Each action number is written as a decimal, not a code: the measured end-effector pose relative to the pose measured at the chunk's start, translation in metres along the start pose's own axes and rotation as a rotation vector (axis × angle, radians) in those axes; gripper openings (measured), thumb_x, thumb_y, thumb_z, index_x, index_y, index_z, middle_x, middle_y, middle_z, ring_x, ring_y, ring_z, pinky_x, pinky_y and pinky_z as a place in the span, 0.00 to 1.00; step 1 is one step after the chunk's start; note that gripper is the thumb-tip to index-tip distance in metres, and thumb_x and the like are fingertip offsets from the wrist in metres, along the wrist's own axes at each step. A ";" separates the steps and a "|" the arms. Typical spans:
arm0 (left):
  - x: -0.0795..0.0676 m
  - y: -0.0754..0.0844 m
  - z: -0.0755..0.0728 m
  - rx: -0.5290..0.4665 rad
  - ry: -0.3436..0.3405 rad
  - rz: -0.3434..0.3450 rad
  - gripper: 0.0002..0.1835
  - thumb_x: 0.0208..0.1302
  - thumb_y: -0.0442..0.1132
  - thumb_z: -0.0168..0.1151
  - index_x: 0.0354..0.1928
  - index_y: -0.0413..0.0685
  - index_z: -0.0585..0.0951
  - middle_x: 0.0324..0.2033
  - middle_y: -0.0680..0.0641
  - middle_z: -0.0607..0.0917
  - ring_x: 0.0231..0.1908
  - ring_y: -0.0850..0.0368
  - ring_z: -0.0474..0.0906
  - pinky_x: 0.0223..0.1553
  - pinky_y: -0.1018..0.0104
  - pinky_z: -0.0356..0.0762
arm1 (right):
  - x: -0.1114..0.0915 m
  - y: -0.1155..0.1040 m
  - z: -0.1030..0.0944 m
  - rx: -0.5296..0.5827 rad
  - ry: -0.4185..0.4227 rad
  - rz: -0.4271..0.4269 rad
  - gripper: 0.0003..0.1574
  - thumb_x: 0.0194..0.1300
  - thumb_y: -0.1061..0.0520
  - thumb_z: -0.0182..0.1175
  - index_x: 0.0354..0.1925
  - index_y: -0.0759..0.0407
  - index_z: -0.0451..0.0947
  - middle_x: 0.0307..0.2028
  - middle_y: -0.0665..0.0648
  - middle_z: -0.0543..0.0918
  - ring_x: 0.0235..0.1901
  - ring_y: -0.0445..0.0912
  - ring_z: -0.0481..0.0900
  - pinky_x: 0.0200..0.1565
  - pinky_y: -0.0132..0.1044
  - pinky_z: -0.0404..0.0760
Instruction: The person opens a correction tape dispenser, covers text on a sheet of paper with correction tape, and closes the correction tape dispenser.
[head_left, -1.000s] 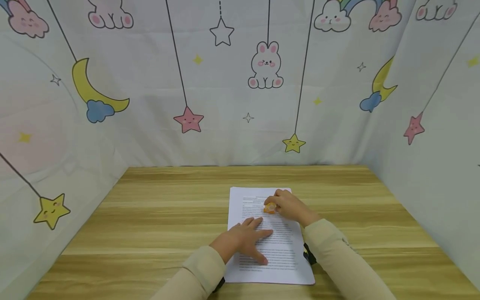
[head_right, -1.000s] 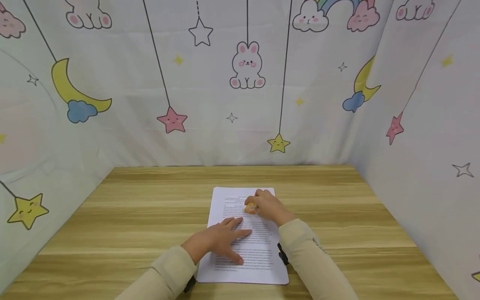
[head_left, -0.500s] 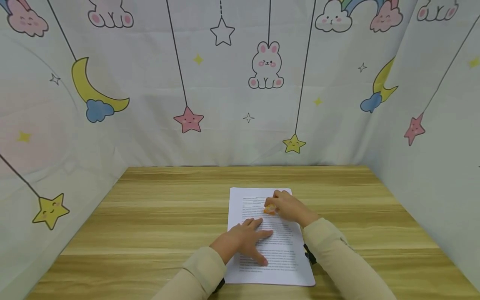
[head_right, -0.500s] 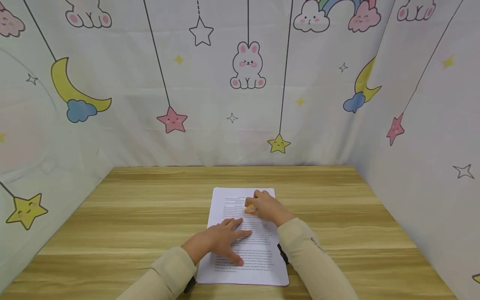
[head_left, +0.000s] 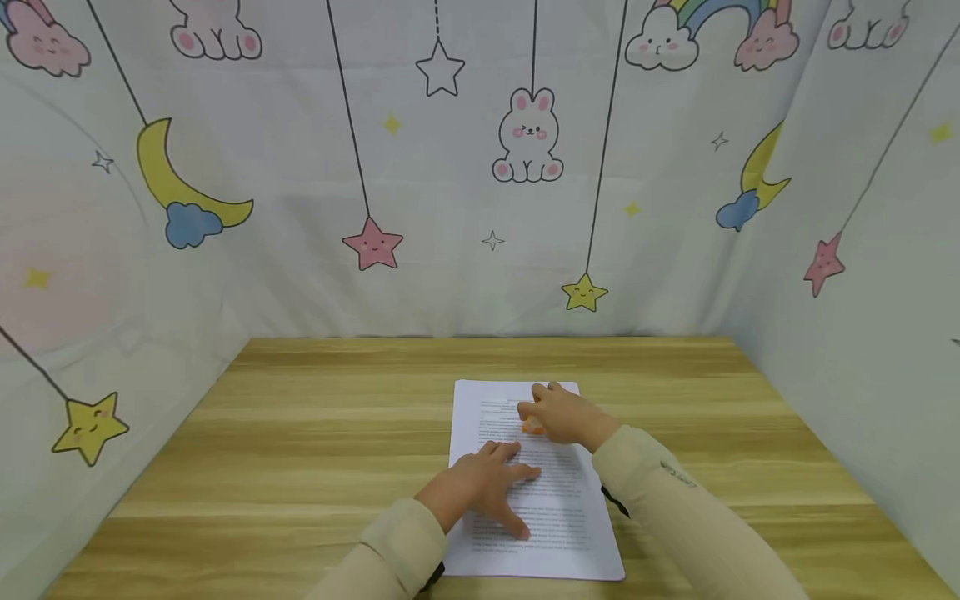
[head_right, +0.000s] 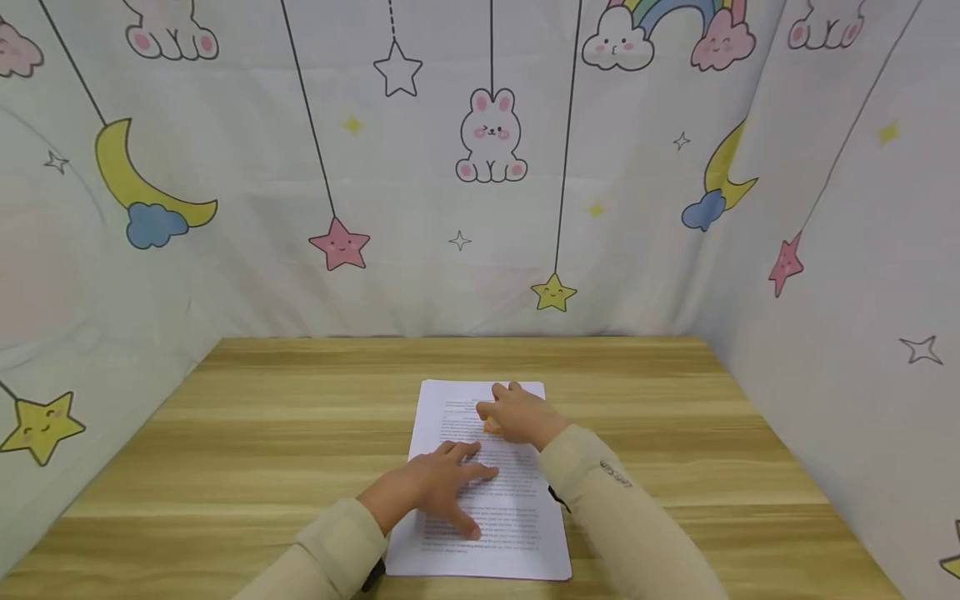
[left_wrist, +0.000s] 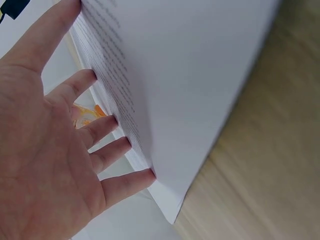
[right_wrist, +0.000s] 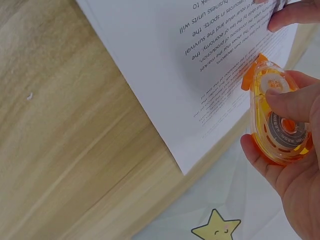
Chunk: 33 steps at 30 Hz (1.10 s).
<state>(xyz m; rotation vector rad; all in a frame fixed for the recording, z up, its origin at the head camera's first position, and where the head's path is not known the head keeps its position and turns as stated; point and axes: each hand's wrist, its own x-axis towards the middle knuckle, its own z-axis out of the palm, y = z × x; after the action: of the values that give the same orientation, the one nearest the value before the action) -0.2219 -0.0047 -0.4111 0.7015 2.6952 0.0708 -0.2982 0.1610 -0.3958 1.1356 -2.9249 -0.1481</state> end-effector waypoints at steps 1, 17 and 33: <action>0.000 0.000 -0.001 0.003 -0.001 -0.001 0.45 0.37 0.71 0.66 0.63 0.81 0.63 0.70 0.55 0.56 0.68 0.49 0.53 0.58 0.46 0.66 | 0.000 0.000 -0.001 -0.002 -0.007 0.006 0.12 0.60 0.57 0.61 0.43 0.46 0.74 0.41 0.56 0.73 0.40 0.53 0.73 0.37 0.43 0.78; -0.002 0.001 -0.004 0.015 -0.004 0.002 0.45 0.37 0.71 0.65 0.63 0.80 0.63 0.69 0.54 0.56 0.68 0.48 0.54 0.58 0.45 0.65 | -0.005 0.007 0.000 0.001 0.010 -0.026 0.09 0.62 0.55 0.59 0.43 0.47 0.74 0.39 0.55 0.73 0.37 0.51 0.72 0.38 0.43 0.77; -0.002 0.002 -0.005 0.001 -0.008 -0.011 0.45 0.36 0.71 0.66 0.63 0.81 0.64 0.69 0.55 0.56 0.68 0.49 0.54 0.57 0.46 0.66 | -0.013 0.018 0.004 -0.051 0.036 -0.042 0.11 0.61 0.59 0.59 0.42 0.47 0.75 0.37 0.56 0.73 0.35 0.51 0.72 0.39 0.45 0.77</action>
<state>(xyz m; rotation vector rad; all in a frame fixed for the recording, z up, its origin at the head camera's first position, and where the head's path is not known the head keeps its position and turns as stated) -0.2207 -0.0034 -0.4057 0.6852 2.6919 0.0633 -0.3008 0.1835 -0.3974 1.1796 -2.8507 -0.1992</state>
